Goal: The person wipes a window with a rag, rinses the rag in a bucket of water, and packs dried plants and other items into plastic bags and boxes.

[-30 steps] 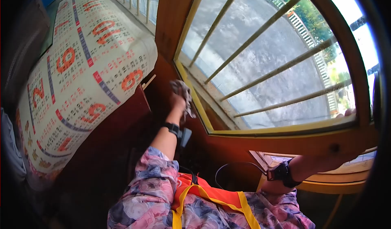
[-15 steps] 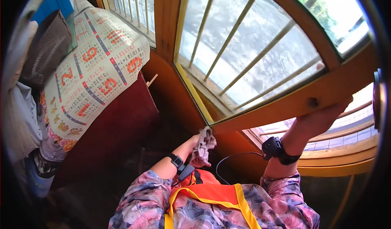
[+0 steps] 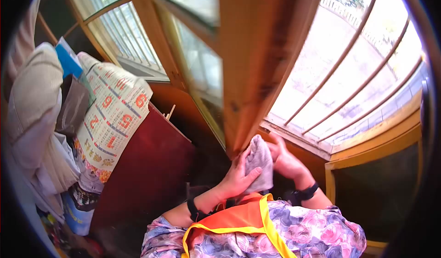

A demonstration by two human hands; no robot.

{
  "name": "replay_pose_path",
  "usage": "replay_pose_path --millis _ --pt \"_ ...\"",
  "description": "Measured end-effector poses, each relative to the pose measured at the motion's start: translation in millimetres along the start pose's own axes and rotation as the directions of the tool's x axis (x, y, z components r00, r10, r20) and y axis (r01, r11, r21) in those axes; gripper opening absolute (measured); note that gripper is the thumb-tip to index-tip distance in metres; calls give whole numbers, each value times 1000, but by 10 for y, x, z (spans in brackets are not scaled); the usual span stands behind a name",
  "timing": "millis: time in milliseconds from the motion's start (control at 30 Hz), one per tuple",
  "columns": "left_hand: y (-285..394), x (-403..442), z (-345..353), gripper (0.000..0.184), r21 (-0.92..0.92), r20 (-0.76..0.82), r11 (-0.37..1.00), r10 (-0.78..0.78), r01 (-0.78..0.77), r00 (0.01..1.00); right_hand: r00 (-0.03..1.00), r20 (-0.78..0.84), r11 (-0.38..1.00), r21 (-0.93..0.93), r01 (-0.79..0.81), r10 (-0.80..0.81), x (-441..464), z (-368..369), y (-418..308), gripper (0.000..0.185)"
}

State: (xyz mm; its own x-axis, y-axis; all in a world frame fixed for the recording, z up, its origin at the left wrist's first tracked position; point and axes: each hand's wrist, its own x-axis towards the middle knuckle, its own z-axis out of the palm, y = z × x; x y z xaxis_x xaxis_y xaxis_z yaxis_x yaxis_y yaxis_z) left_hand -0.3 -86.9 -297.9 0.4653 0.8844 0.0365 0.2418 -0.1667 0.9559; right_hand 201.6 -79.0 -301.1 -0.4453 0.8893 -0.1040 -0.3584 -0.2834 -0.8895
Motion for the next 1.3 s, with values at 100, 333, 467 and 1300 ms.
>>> replay_pose_path --millis 100,333,467,1300 --pt "23 97 152 70 -15 103 989 148 -147 984 999 32 968 249 12 -20 -129 158 397 76" --pt "578 -192 -438 27 653 -147 690 521 -314 841 976 -217 803 581 130 -1 -49 -289 506 41" --pt "739 -140 -706 83 715 -396 692 518 -100 758 948 -314 902 392 177 -50 461 -401 764 65" --pt "648 -348 -1045 62 692 -608 714 498 105 618 910 -399 909 -330 -253 109 4005 512 753 48"
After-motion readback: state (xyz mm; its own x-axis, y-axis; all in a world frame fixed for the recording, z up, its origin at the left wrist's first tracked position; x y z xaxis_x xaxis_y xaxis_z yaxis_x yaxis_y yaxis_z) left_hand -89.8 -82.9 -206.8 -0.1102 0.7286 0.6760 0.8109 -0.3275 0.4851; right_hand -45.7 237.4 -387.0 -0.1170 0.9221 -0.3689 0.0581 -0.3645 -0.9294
